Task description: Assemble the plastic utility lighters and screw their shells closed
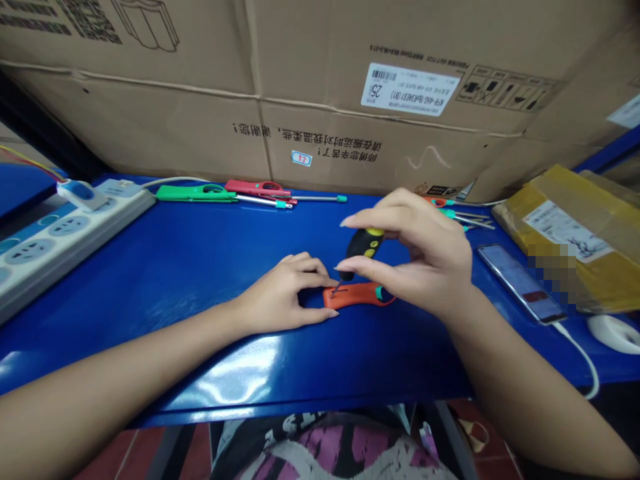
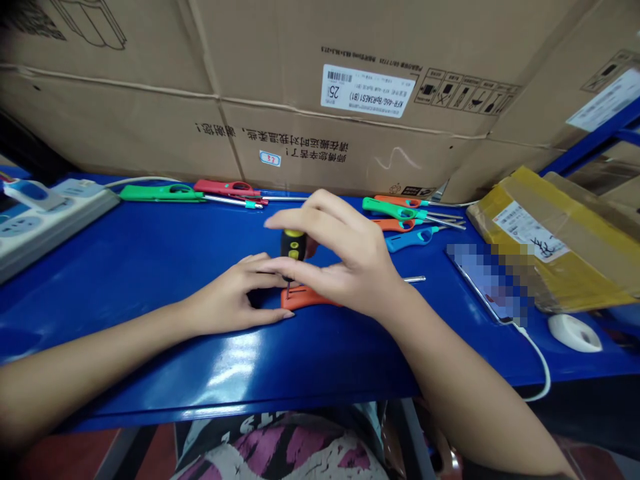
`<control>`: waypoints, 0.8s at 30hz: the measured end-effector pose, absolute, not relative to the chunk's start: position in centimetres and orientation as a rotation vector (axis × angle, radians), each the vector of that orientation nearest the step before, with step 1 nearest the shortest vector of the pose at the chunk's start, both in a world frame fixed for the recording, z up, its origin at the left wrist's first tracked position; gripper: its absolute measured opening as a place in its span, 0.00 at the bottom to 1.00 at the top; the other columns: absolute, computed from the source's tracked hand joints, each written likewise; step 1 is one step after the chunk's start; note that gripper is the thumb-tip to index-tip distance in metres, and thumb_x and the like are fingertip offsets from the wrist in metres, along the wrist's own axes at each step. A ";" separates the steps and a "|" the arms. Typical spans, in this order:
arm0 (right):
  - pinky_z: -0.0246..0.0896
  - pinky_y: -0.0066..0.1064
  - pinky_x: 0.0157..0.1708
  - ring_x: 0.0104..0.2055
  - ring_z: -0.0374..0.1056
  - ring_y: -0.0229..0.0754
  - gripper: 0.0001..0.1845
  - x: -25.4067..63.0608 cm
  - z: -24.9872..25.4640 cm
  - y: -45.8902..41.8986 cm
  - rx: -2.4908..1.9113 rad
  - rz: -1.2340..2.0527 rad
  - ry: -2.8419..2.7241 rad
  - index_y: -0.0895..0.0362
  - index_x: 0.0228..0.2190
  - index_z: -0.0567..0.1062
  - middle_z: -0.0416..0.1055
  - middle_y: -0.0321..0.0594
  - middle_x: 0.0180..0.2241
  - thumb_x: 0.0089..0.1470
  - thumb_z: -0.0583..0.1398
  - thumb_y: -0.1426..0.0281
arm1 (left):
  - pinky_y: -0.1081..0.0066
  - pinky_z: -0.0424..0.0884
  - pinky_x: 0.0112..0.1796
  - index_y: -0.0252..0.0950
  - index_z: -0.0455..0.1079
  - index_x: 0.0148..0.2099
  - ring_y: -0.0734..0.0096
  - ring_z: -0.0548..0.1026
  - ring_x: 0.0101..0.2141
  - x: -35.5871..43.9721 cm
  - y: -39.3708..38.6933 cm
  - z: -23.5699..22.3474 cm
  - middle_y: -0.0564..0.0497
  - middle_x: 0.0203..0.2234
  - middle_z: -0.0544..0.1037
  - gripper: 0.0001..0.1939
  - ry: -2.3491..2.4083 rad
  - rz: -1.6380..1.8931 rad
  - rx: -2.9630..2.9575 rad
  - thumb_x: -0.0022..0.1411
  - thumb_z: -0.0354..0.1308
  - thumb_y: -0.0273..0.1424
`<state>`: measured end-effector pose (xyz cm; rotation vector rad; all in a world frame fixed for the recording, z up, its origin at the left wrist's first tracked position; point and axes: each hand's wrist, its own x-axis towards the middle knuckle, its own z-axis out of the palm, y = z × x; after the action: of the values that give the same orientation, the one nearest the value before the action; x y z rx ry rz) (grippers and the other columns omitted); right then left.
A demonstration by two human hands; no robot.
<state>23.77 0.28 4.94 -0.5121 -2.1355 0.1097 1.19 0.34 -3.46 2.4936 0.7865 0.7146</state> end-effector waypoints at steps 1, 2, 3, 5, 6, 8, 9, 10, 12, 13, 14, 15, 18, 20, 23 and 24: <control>0.75 0.38 0.44 0.42 0.75 0.44 0.17 23.8 4.9 0.3 -0.518 0.033 -2.126 0.57 0.49 0.78 0.79 0.43 0.39 0.59 0.66 0.68 | 0.59 0.64 0.49 0.40 0.78 0.50 0.62 0.74 0.42 1.2 0.4 -3.5 0.50 0.40 0.80 0.18 0.784 0.720 2.494 0.62 0.67 0.43; 0.74 0.40 0.46 0.44 0.75 0.45 0.17 23.8 4.9 0.2 -0.519 -0.008 -2.141 0.58 0.50 0.77 0.79 0.45 0.42 0.60 0.64 0.67 | 0.59 0.64 0.49 0.40 0.77 0.50 0.62 0.74 0.43 1.2 0.4 -3.5 0.50 0.40 0.80 0.18 0.783 0.721 2.493 0.62 0.67 0.43; 0.73 0.42 0.50 0.47 0.75 0.46 0.18 23.8 4.9 0.2 -0.519 -0.001 -2.172 0.58 0.53 0.75 0.79 0.47 0.46 0.62 0.62 0.68 | 0.59 0.64 0.49 0.40 0.77 0.50 0.62 0.74 0.43 1.2 0.4 -3.5 0.50 0.41 0.79 0.18 0.785 0.716 2.493 0.62 0.67 0.43; 0.70 0.44 0.54 0.52 0.73 0.47 0.21 23.7 4.9 0.1 -0.513 0.120 -2.222 0.58 0.59 0.71 0.75 0.48 0.54 0.65 0.56 0.72 | 0.58 0.64 0.50 0.39 0.77 0.50 0.61 0.74 0.44 1.2 0.4 -3.4 0.50 0.41 0.79 0.18 0.789 0.708 2.494 0.62 0.67 0.43; 0.71 0.44 0.54 0.52 0.73 0.46 0.22 23.6 4.8 0.1 -0.495 0.184 -2.219 0.57 0.60 0.70 0.75 0.48 0.54 0.65 0.55 0.73 | 0.58 0.64 0.50 0.39 0.78 0.49 0.60 0.74 0.44 1.2 0.4 -3.4 0.49 0.41 0.79 0.18 0.790 0.703 2.495 0.62 0.67 0.43; 0.73 0.41 0.49 0.47 0.75 0.44 0.21 23.4 4.8 0.0 -0.460 0.204 -2.168 0.54 0.58 0.71 0.77 0.44 0.48 0.64 0.59 0.72 | 0.58 0.65 0.48 0.39 0.78 0.49 0.60 0.74 0.43 1.2 0.4 -3.3 0.49 0.40 0.79 0.17 0.782 0.712 2.497 0.62 0.67 0.42; 0.74 0.40 0.46 0.45 0.75 0.44 0.20 23.3 4.7 -0.1 -0.453 0.156 -2.138 0.53 0.56 0.73 0.78 0.42 0.43 0.62 0.62 0.70 | 0.59 0.66 0.47 0.39 0.78 0.48 0.60 0.74 0.43 1.3 0.4 -3.3 0.49 0.40 0.79 0.17 0.775 0.719 2.496 0.62 0.67 0.42; 0.75 0.40 0.45 0.43 0.74 0.44 0.19 23.1 4.7 -0.2 -0.457 0.090 -2.123 0.53 0.54 0.75 0.78 0.42 0.41 0.61 0.64 0.68 | 0.59 0.67 0.46 0.39 0.78 0.49 0.60 0.74 0.42 1.3 0.4 -3.3 0.48 0.40 0.79 0.17 0.770 0.721 2.494 0.61 0.67 0.42; 0.74 0.42 0.48 0.46 0.73 0.46 0.18 22.9 4.8 -0.5 -0.483 -0.004 -2.146 0.54 0.53 0.75 0.77 0.44 0.43 0.62 0.63 0.67 | 0.59 0.68 0.47 0.39 0.78 0.49 0.60 0.75 0.43 1.3 0.4 -3.4 0.48 0.40 0.79 0.16 0.769 0.723 2.487 0.61 0.67 0.41; 0.72 0.43 0.50 0.49 0.73 0.47 0.19 22.9 4.9 -0.6 -0.498 0.010 -2.182 0.55 0.55 0.74 0.76 0.46 0.47 0.64 0.60 0.68 | 0.58 0.68 0.49 0.39 0.78 0.49 0.59 0.75 0.44 1.3 0.4 -3.4 0.48 0.42 0.79 0.16 0.772 0.720 2.483 0.61 0.67 0.41; 0.71 0.44 0.52 0.52 0.72 0.47 0.20 22.9 5.0 -0.7 -0.504 0.066 -2.224 0.56 0.58 0.72 0.75 0.48 0.51 0.65 0.57 0.71 | 0.57 0.67 0.51 0.39 0.78 0.48 0.59 0.75 0.45 1.3 0.4 -3.4 0.47 0.43 0.79 0.16 0.777 0.718 2.478 0.61 0.67 0.41; 0.71 0.44 0.54 0.53 0.71 0.46 0.22 22.9 5.1 -0.8 -0.503 0.143 -2.257 0.57 0.59 0.70 0.74 0.48 0.54 0.66 0.55 0.73 | 0.56 0.66 0.52 0.39 0.78 0.47 0.59 0.75 0.46 1.3 0.4 -3.5 0.47 0.43 0.79 0.16 0.781 0.719 2.473 0.61 0.67 0.41; 0.73 0.40 0.49 0.48 0.73 0.44 0.20 22.9 5.1 -0.8 -0.500 0.229 -2.229 0.54 0.57 0.71 0.77 0.43 0.48 0.65 0.58 0.73 | 0.56 0.67 0.51 0.39 0.79 0.47 0.59 0.75 0.45 1.3 0.4 -3.5 0.47 0.41 0.79 0.16 0.786 0.721 2.465 0.61 0.67 0.42; 0.75 0.39 0.45 0.44 0.73 0.44 0.17 22.9 4.9 -0.7 -0.519 0.101 -2.150 0.52 0.52 0.76 0.76 0.41 0.39 0.62 0.63 0.68 | 0.58 0.69 0.48 0.39 0.79 0.48 0.60 0.75 0.42 1.3 0.4 -3.5 0.47 0.39 0.78 0.16 0.790 0.721 2.469 0.61 0.67 0.42; 0.73 0.43 0.48 0.47 0.72 0.46 0.20 22.9 4.9 -0.6 -0.547 0.055 -2.173 0.53 0.56 0.73 0.75 0.45 0.45 0.63 0.62 0.65 | 0.60 0.69 0.46 0.39 0.79 0.49 0.61 0.74 0.40 1.3 0.5 -3.5 0.48 0.37 0.77 0.17 0.792 0.726 2.475 0.61 0.67 0.42; 0.72 0.44 0.51 0.50 0.72 0.46 0.22 22.9 4.9 -0.7 -0.547 0.127 -2.215 0.55 0.59 0.70 0.74 0.47 0.50 0.65 0.59 0.67 | 0.60 0.69 0.46 0.39 0.79 0.49 0.61 0.74 0.41 1.3 0.5 -3.6 0.48 0.37 0.78 0.17 0.790 0.734 2.473 0.61 0.67 0.42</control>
<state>22.95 -0.65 4.94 -0.5467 -2.2153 0.1274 1.33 0.46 -3.56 2.4729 0.7897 0.7336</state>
